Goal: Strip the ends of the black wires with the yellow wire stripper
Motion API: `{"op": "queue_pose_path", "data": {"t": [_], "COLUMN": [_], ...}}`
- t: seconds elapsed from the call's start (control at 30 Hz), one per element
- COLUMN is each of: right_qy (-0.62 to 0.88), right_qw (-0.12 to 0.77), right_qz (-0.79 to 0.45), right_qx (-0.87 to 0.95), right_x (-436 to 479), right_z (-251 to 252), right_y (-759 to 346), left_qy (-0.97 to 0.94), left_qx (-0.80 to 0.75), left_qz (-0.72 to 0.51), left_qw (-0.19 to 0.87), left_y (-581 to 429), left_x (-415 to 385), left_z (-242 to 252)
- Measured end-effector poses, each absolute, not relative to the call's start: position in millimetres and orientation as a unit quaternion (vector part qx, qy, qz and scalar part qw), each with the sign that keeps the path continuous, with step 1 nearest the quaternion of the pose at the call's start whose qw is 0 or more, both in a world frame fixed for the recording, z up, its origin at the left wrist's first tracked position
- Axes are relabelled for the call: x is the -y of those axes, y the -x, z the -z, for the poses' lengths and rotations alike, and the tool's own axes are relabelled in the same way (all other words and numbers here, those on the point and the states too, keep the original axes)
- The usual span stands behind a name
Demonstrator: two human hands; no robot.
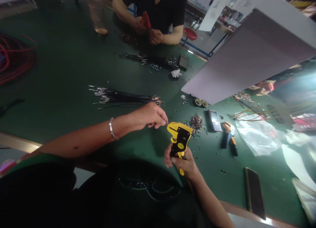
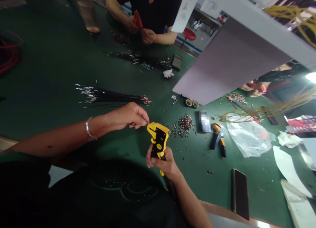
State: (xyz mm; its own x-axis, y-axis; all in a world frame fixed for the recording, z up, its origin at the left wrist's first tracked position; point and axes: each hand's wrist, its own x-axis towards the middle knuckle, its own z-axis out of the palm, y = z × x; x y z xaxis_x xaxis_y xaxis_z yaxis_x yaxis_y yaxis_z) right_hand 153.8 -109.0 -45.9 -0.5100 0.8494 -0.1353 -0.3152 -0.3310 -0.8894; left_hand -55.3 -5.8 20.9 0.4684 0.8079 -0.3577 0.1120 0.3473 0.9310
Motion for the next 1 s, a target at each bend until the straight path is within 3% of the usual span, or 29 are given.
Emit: {"op": "queue_pose_path", "data": {"t": [0.53,1.0], "right_qy": [0.378,0.345], "right_qw": [0.377,0.408], "right_qz": [-0.716,-0.745], "right_qx": [0.45,0.399], "right_x": [117,106], "right_z": [62,62], "right_y": [-153,-152], "left_qy": [-0.548,-0.546], "left_qx": [-0.443,-0.471], "left_qz": [-0.256,-0.254], "left_qw": [0.662,0.645], "left_y": [53,53], "left_x": [2,0], "left_z": [-10,-7]}}
